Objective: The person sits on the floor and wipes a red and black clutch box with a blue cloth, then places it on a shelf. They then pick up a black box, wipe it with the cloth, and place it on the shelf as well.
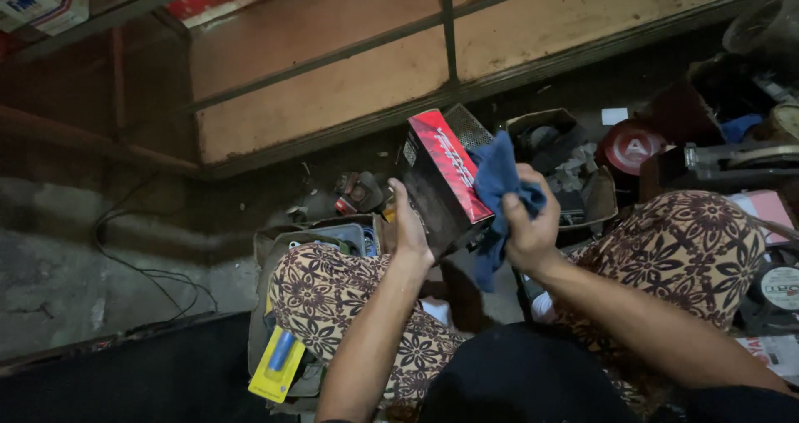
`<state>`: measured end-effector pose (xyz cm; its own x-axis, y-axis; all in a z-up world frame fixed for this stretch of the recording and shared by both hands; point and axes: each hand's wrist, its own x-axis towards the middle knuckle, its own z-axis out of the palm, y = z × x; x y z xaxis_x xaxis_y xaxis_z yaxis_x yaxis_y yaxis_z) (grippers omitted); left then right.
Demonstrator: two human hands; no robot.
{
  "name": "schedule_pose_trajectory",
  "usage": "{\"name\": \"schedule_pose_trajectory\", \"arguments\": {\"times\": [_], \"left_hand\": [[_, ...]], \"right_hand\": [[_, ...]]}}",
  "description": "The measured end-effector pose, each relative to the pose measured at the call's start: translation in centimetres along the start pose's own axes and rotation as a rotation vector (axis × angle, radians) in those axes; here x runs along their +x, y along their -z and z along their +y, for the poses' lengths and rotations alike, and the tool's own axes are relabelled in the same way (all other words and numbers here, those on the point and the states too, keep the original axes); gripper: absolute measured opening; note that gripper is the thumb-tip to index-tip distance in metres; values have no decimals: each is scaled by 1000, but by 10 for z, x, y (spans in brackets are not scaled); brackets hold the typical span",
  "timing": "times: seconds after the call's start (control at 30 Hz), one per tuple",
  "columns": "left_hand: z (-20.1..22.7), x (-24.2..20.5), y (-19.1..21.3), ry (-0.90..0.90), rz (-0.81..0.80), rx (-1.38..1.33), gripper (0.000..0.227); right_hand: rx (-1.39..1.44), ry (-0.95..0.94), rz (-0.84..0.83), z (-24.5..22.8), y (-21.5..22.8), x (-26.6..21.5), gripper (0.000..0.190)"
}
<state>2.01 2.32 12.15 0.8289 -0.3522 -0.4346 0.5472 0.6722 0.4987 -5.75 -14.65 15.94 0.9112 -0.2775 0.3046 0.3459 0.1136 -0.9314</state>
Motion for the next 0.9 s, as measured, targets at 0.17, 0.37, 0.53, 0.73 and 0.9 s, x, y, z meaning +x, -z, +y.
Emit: {"name": "schedule_pose_trajectory", "arguments": {"times": [0.17,0.37,0.53,0.73,0.9], "left_hand": [[-11,-2,4,-18,30,-13,87],[-11,-10,3,44,18,-25,85],[3,-3,7,-69,-75,-106,79],[-7,19,47,-85,-395,-256,78],[12,-24,-10,-154,-67,-56,72]], "right_hand": [[-324,530,12,-5,-14,0,48],[-629,719,-142,2,-13,7,43],[-563,621,-337,53,-3,-9,53],[-328,555,-304,47,-18,-8,71],[-340,542,-237,13,-30,1,86]]}}
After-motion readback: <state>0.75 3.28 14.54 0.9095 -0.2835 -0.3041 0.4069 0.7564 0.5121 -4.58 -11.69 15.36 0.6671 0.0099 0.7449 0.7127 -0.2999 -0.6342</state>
